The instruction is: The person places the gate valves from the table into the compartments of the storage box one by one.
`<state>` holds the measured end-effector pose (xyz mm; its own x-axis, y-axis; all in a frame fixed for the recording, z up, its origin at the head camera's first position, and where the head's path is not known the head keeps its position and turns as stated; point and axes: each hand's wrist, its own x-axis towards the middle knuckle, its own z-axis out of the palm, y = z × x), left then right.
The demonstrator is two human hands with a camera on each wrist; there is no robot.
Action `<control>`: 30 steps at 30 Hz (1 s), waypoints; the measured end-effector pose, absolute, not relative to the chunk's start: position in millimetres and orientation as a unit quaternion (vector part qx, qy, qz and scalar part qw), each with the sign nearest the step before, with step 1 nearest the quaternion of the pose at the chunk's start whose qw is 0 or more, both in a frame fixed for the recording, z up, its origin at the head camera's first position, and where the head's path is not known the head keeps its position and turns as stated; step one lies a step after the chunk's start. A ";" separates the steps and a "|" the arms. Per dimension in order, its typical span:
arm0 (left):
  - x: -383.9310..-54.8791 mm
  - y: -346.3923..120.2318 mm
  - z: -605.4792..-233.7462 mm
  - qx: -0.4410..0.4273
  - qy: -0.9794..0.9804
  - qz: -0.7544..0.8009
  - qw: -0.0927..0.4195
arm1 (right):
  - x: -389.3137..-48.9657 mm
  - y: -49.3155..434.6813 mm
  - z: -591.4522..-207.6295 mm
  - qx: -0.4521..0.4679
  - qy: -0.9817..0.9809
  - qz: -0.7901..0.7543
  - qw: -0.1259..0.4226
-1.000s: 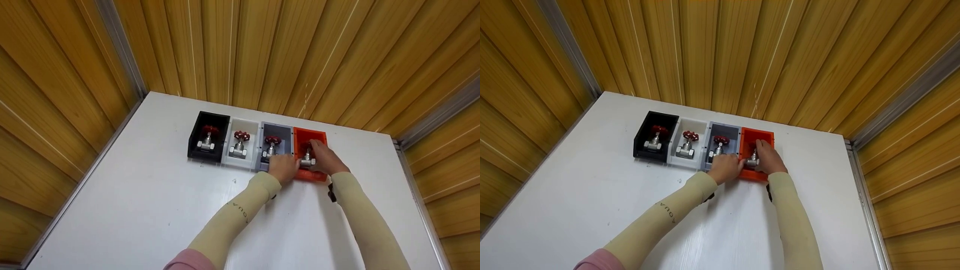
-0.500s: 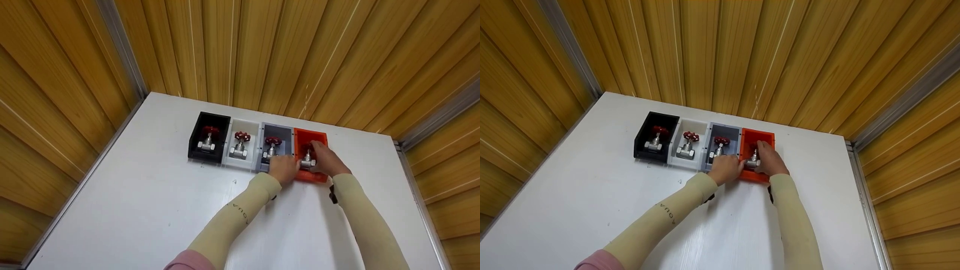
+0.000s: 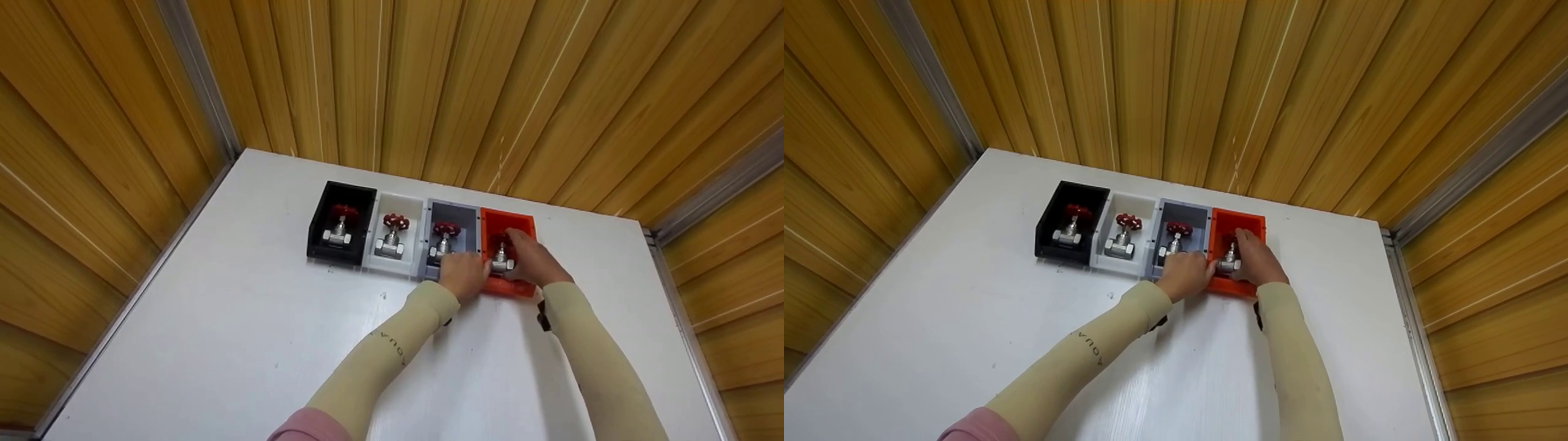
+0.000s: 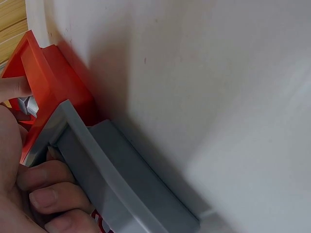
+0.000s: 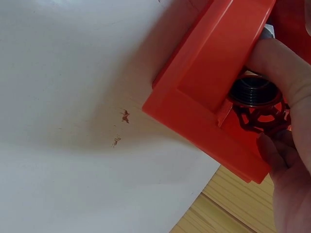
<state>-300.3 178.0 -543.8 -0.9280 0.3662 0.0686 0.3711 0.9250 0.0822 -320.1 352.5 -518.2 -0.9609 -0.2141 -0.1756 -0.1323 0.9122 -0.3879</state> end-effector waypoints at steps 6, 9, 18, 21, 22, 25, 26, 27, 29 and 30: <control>-299.0 177.9 -545.6 -0.188 -0.980 -0.038 0.044 | -320.2 350.4 -519.0 -0.085 0.973 -0.186 0.102; -298.9 178.0 -546.0 -0.188 -0.980 -0.039 0.045 | -320.9 350.2 -519.2 -0.082 0.973 -0.186 0.107; -300.1 178.7 -546.1 -0.191 -0.980 -0.042 0.033 | -322.5 348.3 -518.5 -0.076 0.976 -0.160 0.127; -299.6 178.2 -544.5 -0.193 -0.980 -0.040 0.026 | -322.1 346.8 -518.0 -0.073 0.977 -0.156 0.127; -299.6 177.6 -544.1 -0.193 -0.980 -0.039 0.025 | -322.0 345.8 -518.1 -0.074 0.977 -0.158 0.125; -299.6 177.0 -543.7 -0.194 -0.980 -0.041 0.022 | -321.6 343.7 -520.0 -0.070 0.975 -0.171 0.127; -299.8 177.1 -543.9 -0.195 -0.980 -0.040 0.020 | -321.5 343.4 -521.2 -0.068 0.974 -0.175 0.128; -299.9 177.2 -544.1 -0.194 -0.980 -0.040 0.021 | -321.5 343.4 -522.3 -0.068 0.973 -0.179 0.129; -300.3 177.3 -544.2 -0.192 -0.980 -0.041 0.022 | -322.0 343.4 -523.4 -0.069 0.972 -0.184 0.128; -300.6 176.9 -543.8 -0.191 -0.981 -0.041 0.023 | -322.5 343.2 -523.5 -0.068 0.973 -0.184 0.126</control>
<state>-300.6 176.9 -543.8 -0.9262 0.3721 0.0612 0.3759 0.9238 0.0720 -322.5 343.2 -523.5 -0.9592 -0.1787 -0.2192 -0.0863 0.9231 -0.3748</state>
